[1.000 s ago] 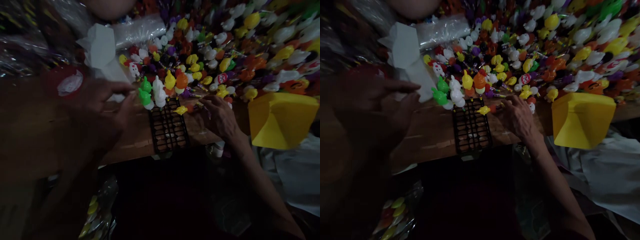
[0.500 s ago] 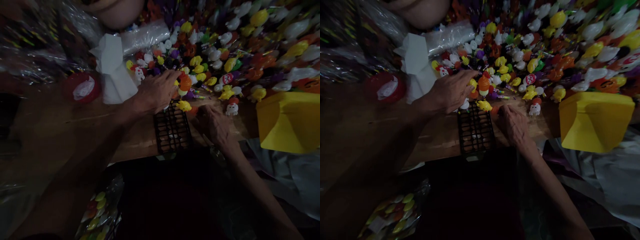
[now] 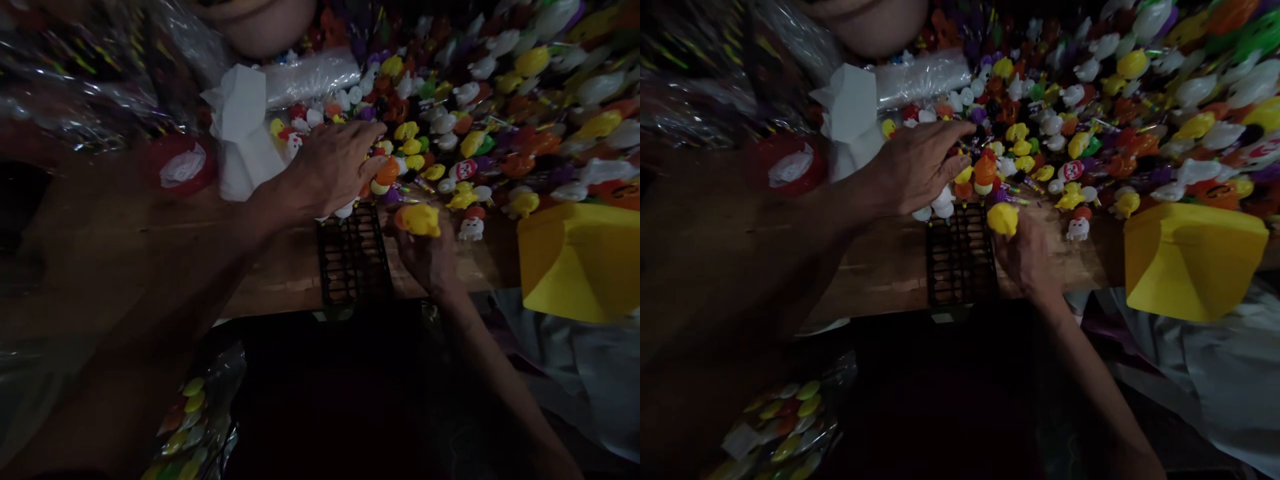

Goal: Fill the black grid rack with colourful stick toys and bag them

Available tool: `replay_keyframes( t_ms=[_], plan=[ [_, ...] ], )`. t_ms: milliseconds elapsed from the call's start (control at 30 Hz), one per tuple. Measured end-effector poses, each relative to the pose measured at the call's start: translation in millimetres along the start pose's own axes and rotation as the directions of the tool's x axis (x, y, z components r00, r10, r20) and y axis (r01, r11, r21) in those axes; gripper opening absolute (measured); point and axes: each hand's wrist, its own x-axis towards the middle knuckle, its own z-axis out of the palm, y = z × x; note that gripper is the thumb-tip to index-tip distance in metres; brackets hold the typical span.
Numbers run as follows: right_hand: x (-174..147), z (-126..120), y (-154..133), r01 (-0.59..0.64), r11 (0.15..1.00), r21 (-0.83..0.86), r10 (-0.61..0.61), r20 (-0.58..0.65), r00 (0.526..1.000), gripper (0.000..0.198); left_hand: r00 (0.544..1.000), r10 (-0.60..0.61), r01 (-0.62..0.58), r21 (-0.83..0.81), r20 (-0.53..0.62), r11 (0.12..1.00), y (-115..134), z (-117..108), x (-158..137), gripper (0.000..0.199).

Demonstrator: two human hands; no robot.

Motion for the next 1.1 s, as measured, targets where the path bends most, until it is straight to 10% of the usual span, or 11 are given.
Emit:
replay_keyframes(
  t_ms=[300, 700, 1100],
  plan=[
    [1, 63, -7, -0.184, 0.799, 0.573, 0.212, 0.019, 0.977, 0.022, 0.982, -0.032, 0.041, -0.050, 0.184, 0.998, 2, 6, 5, 0.049],
    [2, 64, -7, -0.018, 0.968, 0.251, 0.012, 0.027, 1.000, 0.024, 0.991, -0.127, 0.097, -0.445, -0.039, 0.890, -1, -11, 6, 0.042],
    [-9, 42, -6, 0.026, 0.992, 0.124, -0.026, 0.000, 1.000, 0.026, 0.984, -0.077, 0.080, -0.015, 0.159, 0.997, 10, 23, 6, 0.056]
  ],
)
